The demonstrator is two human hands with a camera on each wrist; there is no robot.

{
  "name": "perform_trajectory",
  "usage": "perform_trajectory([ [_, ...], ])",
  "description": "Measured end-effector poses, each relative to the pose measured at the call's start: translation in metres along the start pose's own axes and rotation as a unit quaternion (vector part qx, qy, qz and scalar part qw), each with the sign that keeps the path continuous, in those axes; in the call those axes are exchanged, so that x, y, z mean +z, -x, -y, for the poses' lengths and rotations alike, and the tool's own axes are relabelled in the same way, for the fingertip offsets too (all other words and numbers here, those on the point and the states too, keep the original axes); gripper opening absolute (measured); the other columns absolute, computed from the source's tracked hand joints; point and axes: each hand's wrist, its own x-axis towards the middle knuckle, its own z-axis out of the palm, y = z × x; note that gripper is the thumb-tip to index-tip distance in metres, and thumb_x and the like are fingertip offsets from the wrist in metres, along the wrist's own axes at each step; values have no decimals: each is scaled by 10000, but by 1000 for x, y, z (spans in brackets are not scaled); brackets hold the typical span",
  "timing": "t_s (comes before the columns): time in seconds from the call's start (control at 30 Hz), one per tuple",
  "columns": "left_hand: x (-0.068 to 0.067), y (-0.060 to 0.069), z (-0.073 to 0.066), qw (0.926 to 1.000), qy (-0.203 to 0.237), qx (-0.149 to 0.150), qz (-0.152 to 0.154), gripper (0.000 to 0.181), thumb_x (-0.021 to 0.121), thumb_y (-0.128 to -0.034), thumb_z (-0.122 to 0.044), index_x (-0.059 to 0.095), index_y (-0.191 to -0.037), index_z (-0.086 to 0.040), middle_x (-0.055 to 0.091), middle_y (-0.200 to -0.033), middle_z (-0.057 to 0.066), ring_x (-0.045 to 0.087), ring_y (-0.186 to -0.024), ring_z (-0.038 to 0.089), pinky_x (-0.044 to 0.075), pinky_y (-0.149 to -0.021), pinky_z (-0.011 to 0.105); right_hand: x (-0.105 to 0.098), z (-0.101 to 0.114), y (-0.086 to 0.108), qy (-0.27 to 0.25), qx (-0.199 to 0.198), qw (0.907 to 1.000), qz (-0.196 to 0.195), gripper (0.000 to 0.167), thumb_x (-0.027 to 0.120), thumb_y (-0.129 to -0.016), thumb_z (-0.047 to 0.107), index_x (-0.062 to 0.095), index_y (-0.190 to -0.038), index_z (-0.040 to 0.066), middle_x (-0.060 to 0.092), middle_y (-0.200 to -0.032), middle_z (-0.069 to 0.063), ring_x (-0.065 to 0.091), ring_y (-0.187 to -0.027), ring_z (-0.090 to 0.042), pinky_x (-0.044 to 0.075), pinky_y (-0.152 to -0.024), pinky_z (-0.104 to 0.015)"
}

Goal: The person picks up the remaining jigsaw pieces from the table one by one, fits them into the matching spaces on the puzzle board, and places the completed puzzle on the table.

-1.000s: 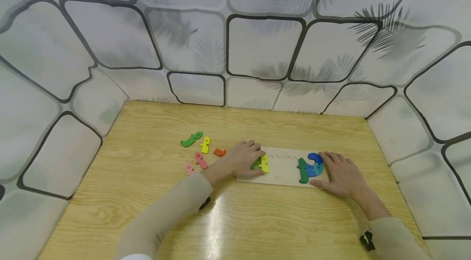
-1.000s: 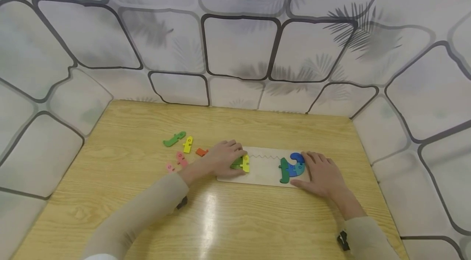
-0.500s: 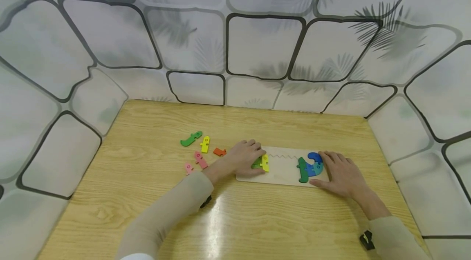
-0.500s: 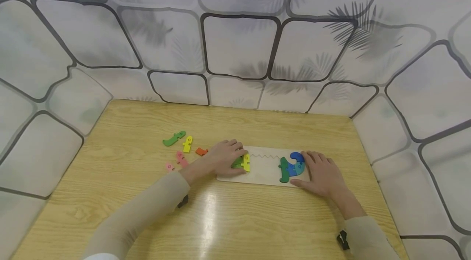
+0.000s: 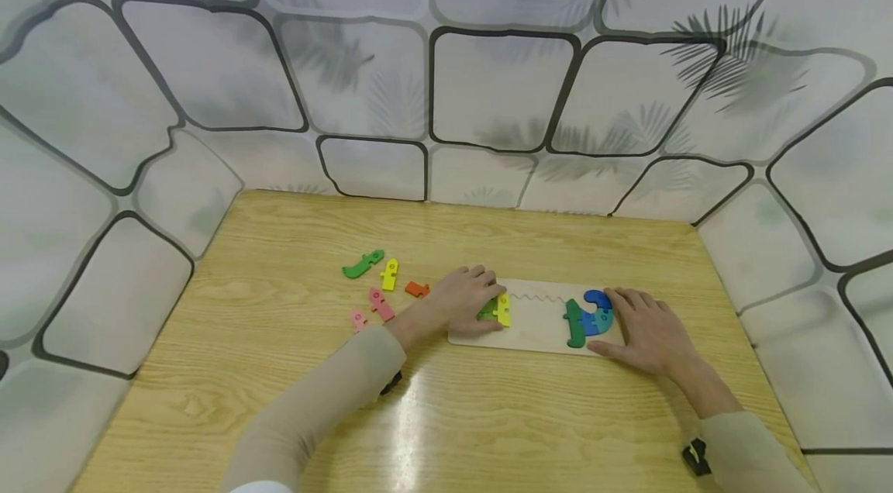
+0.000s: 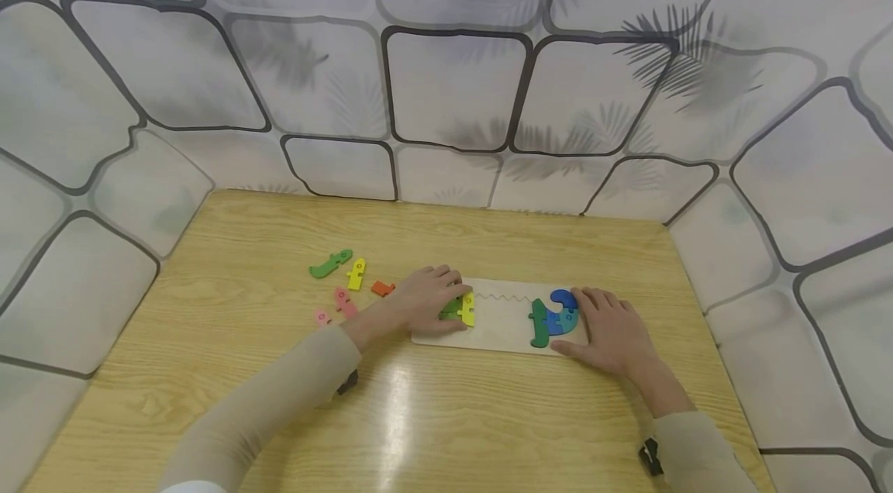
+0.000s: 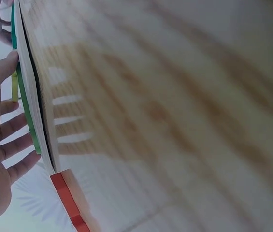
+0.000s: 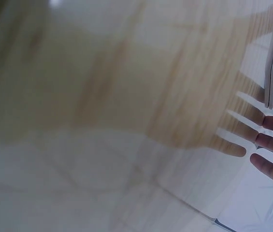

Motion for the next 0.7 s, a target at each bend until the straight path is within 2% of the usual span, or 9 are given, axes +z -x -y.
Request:
perform_trajectory([
  [0.7, 1, 0, 0, 10000, 64, -26, 8, 670, 537, -1005, -664, 603, -1470, -187, 620, -1410, 32, 579, -1282, 210, 512, -1075, 385, 2, -2, 1, 12, 21, 10000, 2, 1100, 650, -845, 808, 419, -1597, 39, 528, -1532, -226, 511, -1387, -478, 441, -1073, -705],
])
